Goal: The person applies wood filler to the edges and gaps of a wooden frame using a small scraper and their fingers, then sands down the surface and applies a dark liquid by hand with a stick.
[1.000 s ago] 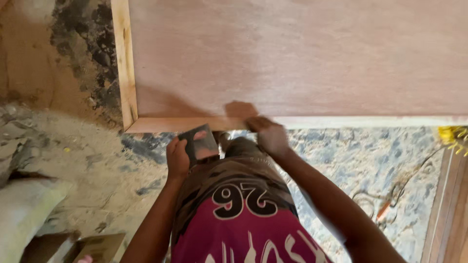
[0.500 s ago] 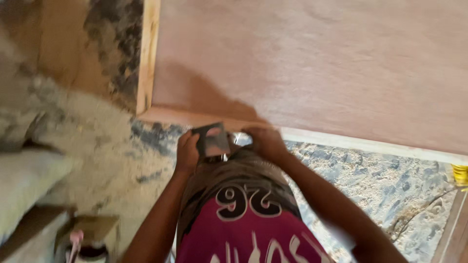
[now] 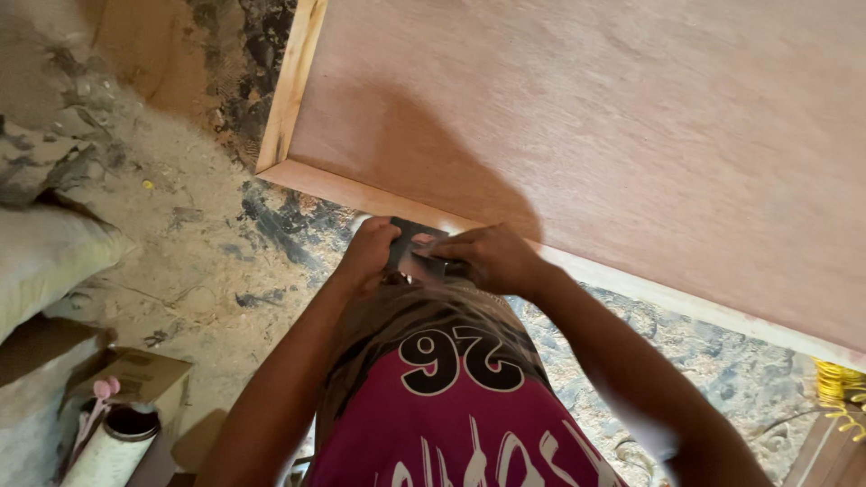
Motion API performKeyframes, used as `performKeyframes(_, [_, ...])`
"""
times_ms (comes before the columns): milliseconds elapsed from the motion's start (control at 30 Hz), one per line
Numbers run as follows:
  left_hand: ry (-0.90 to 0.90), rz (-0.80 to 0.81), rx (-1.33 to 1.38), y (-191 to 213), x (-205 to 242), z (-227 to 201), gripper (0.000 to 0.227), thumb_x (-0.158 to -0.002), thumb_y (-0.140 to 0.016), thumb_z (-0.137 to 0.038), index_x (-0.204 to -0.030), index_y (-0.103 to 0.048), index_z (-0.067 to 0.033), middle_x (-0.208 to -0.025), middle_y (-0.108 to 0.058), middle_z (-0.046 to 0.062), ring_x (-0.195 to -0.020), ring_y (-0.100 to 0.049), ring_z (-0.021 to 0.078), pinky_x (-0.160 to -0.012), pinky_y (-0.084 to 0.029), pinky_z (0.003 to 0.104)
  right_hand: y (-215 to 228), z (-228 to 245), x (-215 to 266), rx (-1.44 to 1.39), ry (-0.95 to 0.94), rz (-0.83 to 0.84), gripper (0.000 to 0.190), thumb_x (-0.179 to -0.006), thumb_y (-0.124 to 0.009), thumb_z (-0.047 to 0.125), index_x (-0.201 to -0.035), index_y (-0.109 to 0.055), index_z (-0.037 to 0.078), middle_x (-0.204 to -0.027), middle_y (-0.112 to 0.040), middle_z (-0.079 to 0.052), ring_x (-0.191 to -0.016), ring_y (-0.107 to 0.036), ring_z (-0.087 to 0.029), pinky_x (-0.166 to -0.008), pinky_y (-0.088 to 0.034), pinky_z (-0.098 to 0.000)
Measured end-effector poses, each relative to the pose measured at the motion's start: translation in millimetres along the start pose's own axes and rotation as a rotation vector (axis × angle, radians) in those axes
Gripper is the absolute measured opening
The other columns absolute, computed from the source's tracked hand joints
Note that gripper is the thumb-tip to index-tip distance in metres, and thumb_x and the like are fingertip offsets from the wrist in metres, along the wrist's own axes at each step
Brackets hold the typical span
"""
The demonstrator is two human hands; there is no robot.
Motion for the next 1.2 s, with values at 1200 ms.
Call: performKeyframes(1200, [-0.264,-0.089,-0.079,151.3,7.0,-83.9,0.023,-0.093,-0.048,-0.009,-0.100,-0.069,-0.0027,-0.093,-0.069,0.002,-0.082,-0.064,0.0110,-0.075,-0.053,0.026,-76.0,-46.5,-33.1,0.418,-0.522,-0.260,0.045,-0.096,-0.046,-0.003,-0.121,-0.077,0.018,-0.115,-0.077,-0.009,-0.092,-0.077,-0.022,-0.051,-0.062,-0.0329])
Point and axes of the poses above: each hand's wrist, its own x-axis away from the middle knuckle, its own y-axis out of the back of the hand, z = x × y, the point moved 9 cm from there along -x, towards the middle knuckle
